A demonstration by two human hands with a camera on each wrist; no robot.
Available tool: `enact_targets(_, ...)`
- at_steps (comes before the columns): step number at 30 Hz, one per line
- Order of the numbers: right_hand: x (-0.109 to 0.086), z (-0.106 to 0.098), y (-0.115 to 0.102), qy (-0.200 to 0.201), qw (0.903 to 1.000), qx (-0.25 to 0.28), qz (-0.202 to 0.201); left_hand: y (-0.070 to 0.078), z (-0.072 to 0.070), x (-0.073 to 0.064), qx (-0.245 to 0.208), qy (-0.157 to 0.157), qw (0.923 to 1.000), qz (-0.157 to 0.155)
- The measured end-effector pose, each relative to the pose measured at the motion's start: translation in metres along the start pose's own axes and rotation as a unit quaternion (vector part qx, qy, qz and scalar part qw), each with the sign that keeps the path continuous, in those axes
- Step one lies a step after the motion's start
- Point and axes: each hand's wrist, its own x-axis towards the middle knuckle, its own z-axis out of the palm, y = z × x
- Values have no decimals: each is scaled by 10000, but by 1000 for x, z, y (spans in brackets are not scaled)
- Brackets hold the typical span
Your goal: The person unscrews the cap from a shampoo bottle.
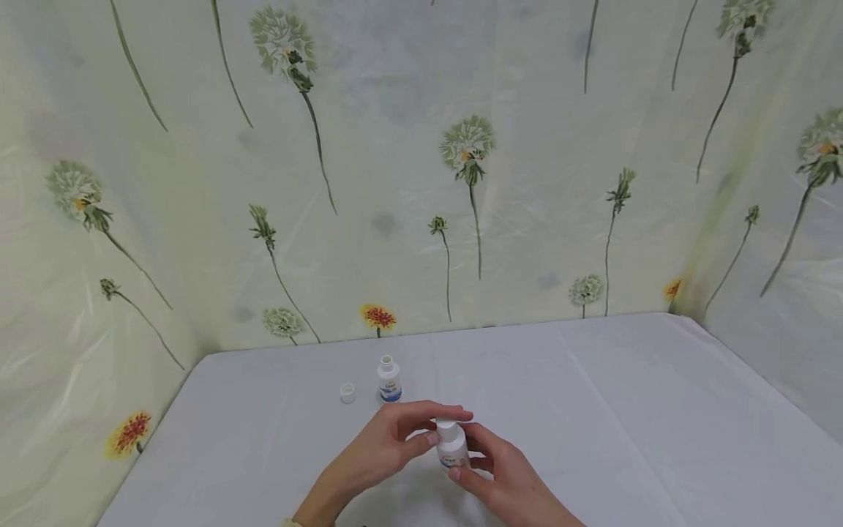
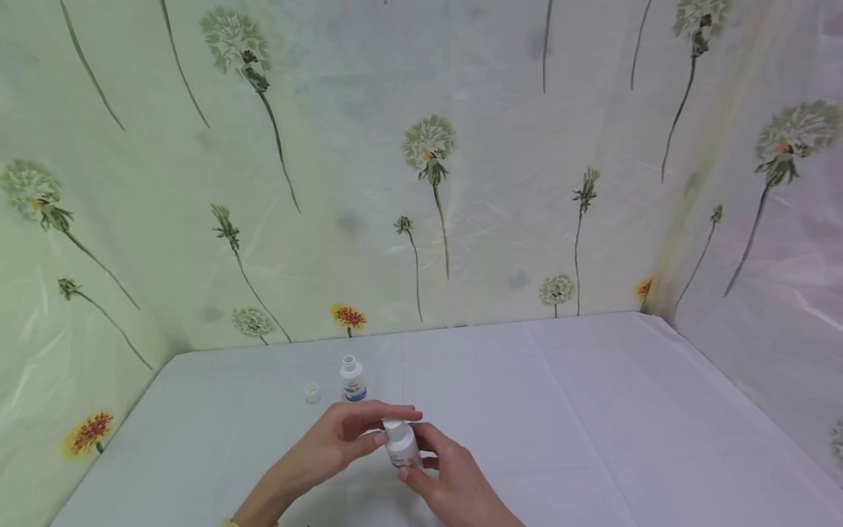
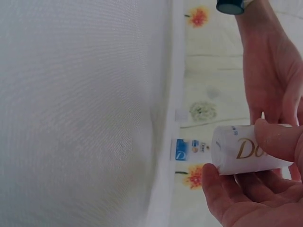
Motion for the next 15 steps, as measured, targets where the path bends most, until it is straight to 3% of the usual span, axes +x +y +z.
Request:
enact_targets(8, 1, 3, -1, 26, 9999, 110, 101, 2, -1, 1, 449, 558, 9966, -409)
enact_targets(15, -4, 4, 0, 84, 9992, -59, -379, 3, 1, 2, 456, 784, 9945, -525)
